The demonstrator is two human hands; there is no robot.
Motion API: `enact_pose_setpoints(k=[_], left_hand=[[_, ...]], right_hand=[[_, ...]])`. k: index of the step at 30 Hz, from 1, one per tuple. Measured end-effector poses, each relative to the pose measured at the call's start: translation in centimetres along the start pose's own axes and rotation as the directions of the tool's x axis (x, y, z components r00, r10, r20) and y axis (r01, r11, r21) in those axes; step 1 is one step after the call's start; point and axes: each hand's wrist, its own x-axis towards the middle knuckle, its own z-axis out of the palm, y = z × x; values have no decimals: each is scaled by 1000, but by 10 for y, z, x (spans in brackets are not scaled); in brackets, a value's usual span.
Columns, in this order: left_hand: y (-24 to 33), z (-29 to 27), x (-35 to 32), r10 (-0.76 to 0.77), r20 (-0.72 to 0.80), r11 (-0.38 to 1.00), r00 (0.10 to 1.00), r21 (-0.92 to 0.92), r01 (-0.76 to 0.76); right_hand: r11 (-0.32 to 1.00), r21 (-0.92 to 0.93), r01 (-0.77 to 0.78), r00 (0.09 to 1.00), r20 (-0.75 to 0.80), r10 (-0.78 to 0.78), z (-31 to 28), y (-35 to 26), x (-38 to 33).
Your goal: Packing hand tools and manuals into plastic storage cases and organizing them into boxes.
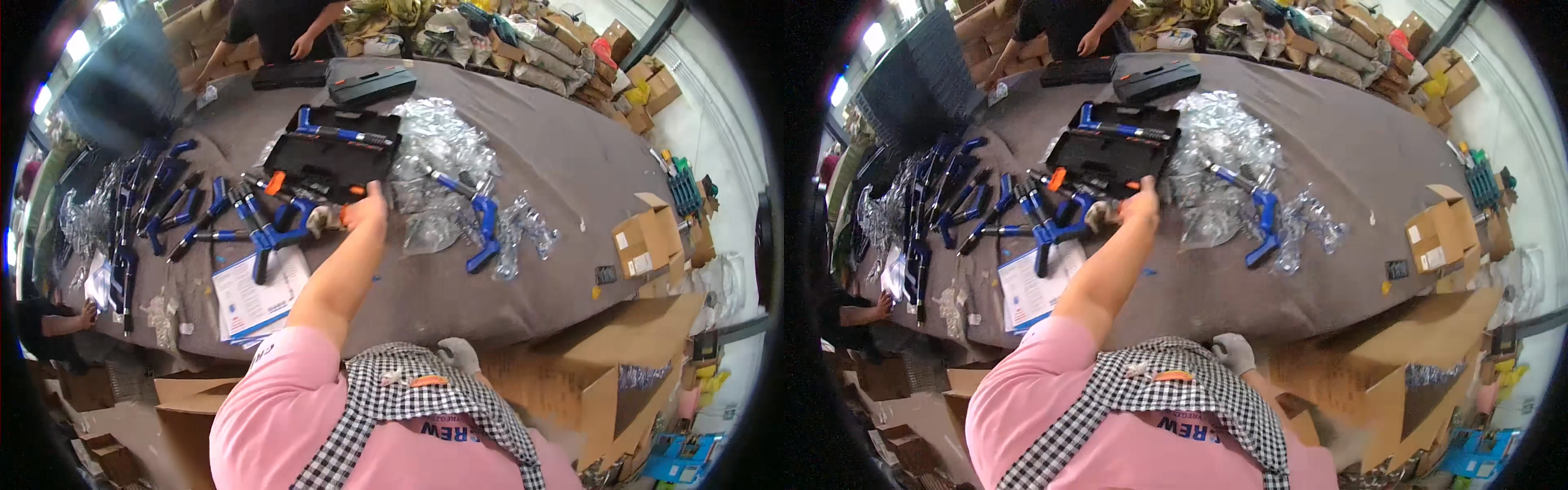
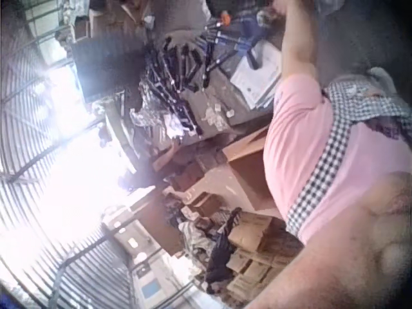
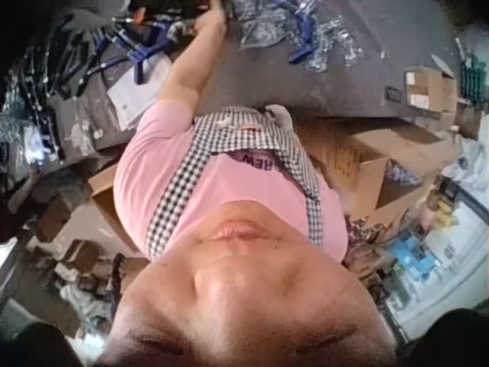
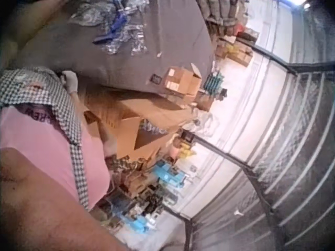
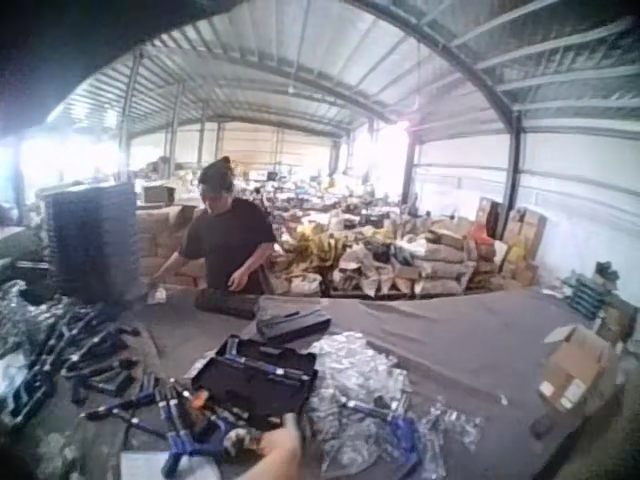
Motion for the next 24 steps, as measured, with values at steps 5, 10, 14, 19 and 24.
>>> enact_pose_setpoints(k=[5, 10, 14, 19, 24], left_hand=[[-21, 21, 142, -110, 171, 628, 979, -751, 202], [-3, 14, 184, -177, 308, 712, 935, -616, 338], [0, 9, 158, -108, 405, 704, 908, -613, 358], [-73, -53, 156, -12, 425, 834, 905, -495, 243], [-98, -105, 129, 81, 373, 872, 925, -475, 115]], right_hand=[[958, 277, -75, 994, -52, 93, -61, 8, 26], [951, 280, 135, 989, 27, -148, -121, 12, 135], [859, 511, -41, 996, 85, -3, -177, 12, 269], [760, 637, 126, 989, -139, -47, -195, 7, 454], [903, 429, -27, 952, 285, -107, -166, -48, 561]])
